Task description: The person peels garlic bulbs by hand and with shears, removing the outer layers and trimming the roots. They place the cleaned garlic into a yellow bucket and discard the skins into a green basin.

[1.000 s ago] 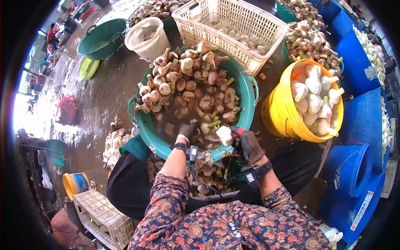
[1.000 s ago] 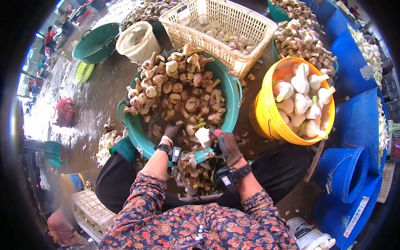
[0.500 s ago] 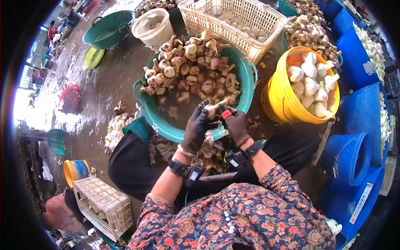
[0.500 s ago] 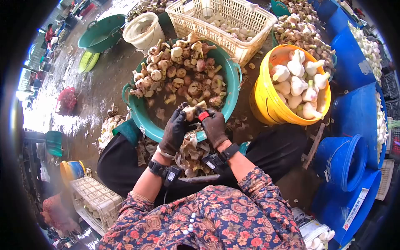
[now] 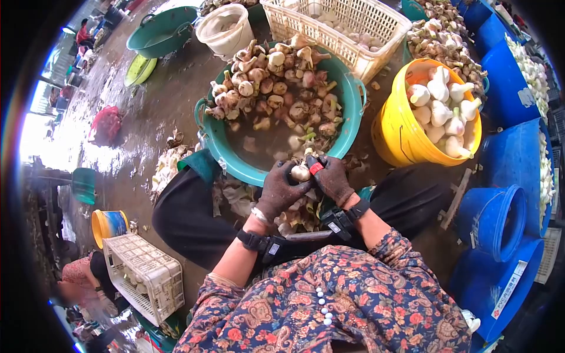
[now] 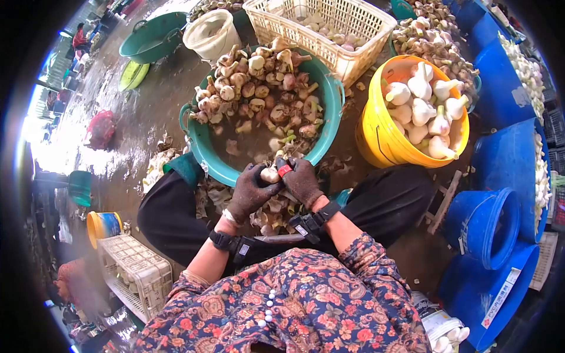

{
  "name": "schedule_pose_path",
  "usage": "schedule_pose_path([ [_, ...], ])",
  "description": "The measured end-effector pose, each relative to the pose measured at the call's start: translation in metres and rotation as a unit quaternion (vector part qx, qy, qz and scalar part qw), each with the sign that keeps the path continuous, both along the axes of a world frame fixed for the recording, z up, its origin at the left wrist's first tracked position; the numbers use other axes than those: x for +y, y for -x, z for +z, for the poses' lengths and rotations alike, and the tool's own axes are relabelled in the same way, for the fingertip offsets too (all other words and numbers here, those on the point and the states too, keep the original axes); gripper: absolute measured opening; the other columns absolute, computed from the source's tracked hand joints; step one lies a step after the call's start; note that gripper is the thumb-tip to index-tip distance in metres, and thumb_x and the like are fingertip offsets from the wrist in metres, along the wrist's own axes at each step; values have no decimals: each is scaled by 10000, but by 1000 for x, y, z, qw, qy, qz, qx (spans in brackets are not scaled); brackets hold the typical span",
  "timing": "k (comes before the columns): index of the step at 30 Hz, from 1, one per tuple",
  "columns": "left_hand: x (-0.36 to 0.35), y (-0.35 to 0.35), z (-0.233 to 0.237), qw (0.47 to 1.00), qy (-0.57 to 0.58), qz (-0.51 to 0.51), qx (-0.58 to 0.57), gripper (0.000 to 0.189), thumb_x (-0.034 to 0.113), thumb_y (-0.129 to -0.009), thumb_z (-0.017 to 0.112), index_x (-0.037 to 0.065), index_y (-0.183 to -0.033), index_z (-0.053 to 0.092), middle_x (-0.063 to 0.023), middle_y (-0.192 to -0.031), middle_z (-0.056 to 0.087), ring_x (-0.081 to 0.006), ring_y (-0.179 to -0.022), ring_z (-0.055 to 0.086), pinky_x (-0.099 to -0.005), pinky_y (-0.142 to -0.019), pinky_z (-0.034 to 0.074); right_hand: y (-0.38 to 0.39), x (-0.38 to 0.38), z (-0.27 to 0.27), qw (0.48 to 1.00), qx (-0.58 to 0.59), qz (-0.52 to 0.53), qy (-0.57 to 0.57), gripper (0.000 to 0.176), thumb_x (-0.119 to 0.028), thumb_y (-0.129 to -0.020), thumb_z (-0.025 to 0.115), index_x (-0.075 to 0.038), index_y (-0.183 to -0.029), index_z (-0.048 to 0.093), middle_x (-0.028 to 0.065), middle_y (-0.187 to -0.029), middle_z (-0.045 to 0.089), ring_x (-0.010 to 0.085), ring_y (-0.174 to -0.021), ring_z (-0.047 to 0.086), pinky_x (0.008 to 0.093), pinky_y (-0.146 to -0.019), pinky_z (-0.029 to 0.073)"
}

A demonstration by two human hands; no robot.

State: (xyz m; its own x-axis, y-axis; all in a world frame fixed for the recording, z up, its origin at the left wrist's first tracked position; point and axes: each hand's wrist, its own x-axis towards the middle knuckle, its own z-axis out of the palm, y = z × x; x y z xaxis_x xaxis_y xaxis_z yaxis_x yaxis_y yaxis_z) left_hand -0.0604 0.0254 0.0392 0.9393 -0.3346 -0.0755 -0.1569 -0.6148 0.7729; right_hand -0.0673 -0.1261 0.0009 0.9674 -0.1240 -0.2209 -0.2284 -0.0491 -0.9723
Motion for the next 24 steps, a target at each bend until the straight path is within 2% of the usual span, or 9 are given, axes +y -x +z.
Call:
schedule_pose_path([
  [3,7,-3,-6,994,90,-16,63,375,167,-715,743,-13,-1014,605,-67,-887,606,-178,-846,581,-293,-751,472,1,-4,1,999,13,42,-3,271,-233,-881,575,30,-845,633,64,-682,619,85,-606,506,297,-530,421],
  [5,11,-4,-10,938,275,12,209,401,136,-745,722,-26,-1082,577,-39,-958,622,-106,-867,564,-262,-759,468,0,-8,4,981,75,70,-168,287,-268,-890,564,11,-902,631,61,-736,626,93,-620,539,273,-529,444],
  [8,14,-9,-6,881,350,78,308,444,133,-733,744,-49,-1096,564,-61,-1046,591,-111,-858,588,-250,-795,480,3,-13,2,947,143,98,-270,300,-313,-898,553,-24,-948,620,65,-775,623,119,-633,577,260,-533,476],
  [10,4,-5,-27,899,350,77,250,447,136,-735,747,-33,-1105,562,-48,-1040,596,-111,-870,583,-252,-796,478,4,-11,5,921,200,100,-318,331,-360,-898,531,-48,-974,609,58,-792,624,131,-636,582,280,-535,484],
  [13,-3,1,-32,985,165,22,45,590,249,-697,776,-11,-1162,522,-135,-1122,542,-223,-1049,531,-329,-921,413,9,-3,24,856,268,77,-434,424,-501,-897,455,-125,-1045,582,27,-861,629,157,-633,583,323,-524,478],
  [18,8,-9,-25,982,-3,26,-185,792,310,-637,790,36,-1289,433,-200,-1290,415,-344,-1232,368,-397,-999,344,2,-17,-11,851,304,58,-425,330,-440,-890,514,-137,-981,608,8,-793,620,138,-579,552,270,-468,398],
  [20,10,-19,6,960,-104,-66,-250,634,290,-651,771,65,-1194,535,-173,-1223,491,-345,-1162,433,-414,-954,369,2,-18,-36,926,220,130,-279,260,-382,-878,567,-143,-973,606,-9,-678,587,139,-519,522,251,-441,369],
  [22,21,-25,-5,962,-106,-136,-212,513,258,-664,756,71,-1110,582,-148,-1133,547,-332,-1073,489,-413,-895,400,3,-15,-52,912,280,129,-270,224,-349,-878,584,-152,-979,615,-18,-584,533,125,-489,503,248,-428,356],
  [24,26,-21,-19,957,-106,-206,-173,394,226,-678,740,77,-1026,630,-122,-1044,603,-318,-985,544,-411,-836,431,8,-13,-54,969,107,189,-119,293,-381,-852,617,-118,-980,634,-8,-595,535,105,-510,506,244,-451,374],
])
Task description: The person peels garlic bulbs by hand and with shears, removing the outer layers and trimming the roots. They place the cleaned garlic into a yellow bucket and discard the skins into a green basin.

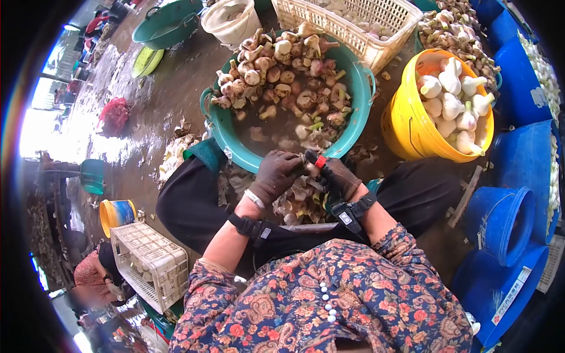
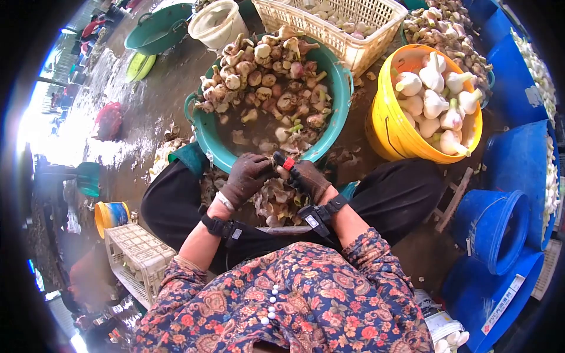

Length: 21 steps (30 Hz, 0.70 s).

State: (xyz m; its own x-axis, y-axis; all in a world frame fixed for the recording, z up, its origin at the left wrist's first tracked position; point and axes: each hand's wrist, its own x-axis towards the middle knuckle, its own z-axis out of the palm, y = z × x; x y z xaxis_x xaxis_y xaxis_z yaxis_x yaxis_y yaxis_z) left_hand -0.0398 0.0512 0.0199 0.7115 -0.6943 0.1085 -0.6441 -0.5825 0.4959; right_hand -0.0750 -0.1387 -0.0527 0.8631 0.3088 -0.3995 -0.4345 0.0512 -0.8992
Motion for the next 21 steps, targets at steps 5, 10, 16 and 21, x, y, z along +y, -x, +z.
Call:
schedule_pose_path([
  [5,-11,18,-13,972,76,170,142,179,170,-766,675,55,-902,666,-110,-816,653,-209,-729,627,-325,-652,487,-3,6,18,986,148,-57,-60,413,-361,-822,654,-16,-1045,613,-17,-743,593,120,-574,518,263,-515,422],
  [10,8,8,-20,614,388,313,612,245,81,-801,650,-5,-1028,615,-104,-920,654,-195,-802,630,-290,-719,489,-1,8,34,991,-66,-4,-114,443,-162,-747,740,-34,-1132,565,14,-952,612,105,-852,565,243,-767,468],
  [16,22,20,-33,962,153,147,174,305,21,-763,677,4,-1056,595,-122,-966,644,-232,-850,626,-309,-758,492,2,14,40,960,-271,-15,71,504,-48,-700,697,-38,-1181,547,92,-1123,544,187,-1070,517,297,-908,419],
  [21,13,22,-24,651,410,317,555,264,130,-839,631,-19,-1054,592,-29,-935,634,-141,-811,590,-269,-719,475,7,24,32,885,-373,-28,275,347,-101,-699,678,-77,-1043,637,132,-974,582,274,-911,560,330,-800,460],
])
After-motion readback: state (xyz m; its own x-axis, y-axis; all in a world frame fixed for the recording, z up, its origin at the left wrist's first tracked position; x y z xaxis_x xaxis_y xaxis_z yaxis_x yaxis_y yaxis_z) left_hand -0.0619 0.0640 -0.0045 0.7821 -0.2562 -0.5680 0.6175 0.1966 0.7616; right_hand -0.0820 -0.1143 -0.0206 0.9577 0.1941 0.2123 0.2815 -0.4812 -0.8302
